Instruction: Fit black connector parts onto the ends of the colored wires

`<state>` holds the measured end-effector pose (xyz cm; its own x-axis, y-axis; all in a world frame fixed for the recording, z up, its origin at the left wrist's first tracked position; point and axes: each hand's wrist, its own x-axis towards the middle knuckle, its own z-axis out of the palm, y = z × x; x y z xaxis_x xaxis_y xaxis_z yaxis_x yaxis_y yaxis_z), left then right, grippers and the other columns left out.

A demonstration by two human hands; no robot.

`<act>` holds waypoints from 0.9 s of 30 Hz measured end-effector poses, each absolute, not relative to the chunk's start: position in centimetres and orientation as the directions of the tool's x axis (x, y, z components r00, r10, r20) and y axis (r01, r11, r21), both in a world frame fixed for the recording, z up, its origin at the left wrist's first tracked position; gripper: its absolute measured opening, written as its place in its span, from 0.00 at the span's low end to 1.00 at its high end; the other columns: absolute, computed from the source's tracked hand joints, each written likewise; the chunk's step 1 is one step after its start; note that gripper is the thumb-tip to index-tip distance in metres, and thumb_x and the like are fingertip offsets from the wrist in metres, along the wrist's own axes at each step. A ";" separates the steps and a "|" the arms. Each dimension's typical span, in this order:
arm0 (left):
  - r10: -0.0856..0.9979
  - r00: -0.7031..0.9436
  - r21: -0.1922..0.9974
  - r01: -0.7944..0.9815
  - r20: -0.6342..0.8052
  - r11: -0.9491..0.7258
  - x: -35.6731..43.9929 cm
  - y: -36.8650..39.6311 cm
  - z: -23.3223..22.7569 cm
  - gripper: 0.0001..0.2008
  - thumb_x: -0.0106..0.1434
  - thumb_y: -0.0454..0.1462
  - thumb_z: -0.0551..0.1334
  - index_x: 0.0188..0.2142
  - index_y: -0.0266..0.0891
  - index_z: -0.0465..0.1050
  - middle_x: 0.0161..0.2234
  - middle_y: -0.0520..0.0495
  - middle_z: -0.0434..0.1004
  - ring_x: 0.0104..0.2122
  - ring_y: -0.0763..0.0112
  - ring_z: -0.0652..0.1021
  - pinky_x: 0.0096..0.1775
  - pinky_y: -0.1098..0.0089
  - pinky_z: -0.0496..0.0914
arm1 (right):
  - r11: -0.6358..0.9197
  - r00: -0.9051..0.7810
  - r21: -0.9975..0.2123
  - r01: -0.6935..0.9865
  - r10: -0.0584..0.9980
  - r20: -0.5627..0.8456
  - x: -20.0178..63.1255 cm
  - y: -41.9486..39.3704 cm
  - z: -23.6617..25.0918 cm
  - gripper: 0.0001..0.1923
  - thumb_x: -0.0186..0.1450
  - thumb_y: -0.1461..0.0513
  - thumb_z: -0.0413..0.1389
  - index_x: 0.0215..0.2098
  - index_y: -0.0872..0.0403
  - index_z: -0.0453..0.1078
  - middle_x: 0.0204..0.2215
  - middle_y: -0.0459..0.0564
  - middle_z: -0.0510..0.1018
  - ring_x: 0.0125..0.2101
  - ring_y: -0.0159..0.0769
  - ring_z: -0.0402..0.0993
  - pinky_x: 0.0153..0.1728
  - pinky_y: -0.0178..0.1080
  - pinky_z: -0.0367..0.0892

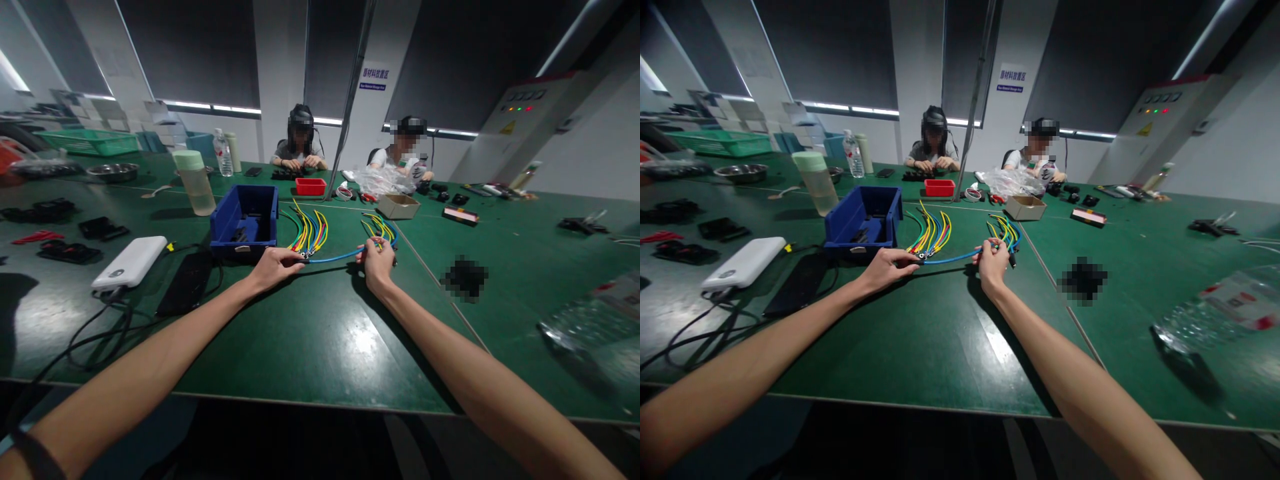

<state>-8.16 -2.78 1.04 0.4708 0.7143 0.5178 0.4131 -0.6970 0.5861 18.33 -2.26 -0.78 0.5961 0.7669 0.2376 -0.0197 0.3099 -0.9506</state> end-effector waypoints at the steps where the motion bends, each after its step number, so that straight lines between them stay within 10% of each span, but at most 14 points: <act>1: 0.715 0.470 0.588 0.411 0.518 -0.697 -8.2 -2.8 1.0 0.10 0.57 0.38 0.64 0.36 0.37 0.79 0.29 0.47 0.79 0.25 0.72 0.74 0.29 0.74 0.66 | 0.310 0.593 -0.951 -0.022 0.770 0.237 18.3 -2.3 -0.8 0.11 0.57 0.59 0.54 0.37 0.53 0.59 0.20 0.41 0.74 0.13 0.28 0.68 0.13 0.30 0.65; 27: 0.698 0.492 0.589 0.385 0.520 -0.711 -8.3 -2.5 0.7 0.09 0.57 0.38 0.64 0.36 0.37 0.79 0.29 0.47 0.80 0.25 0.73 0.74 0.27 0.75 0.66 | 0.277 0.560 -0.961 -0.004 0.796 0.227 18.4 -2.3 -0.9 0.11 0.57 0.58 0.54 0.35 0.52 0.58 0.21 0.42 0.75 0.14 0.28 0.69 0.14 0.30 0.66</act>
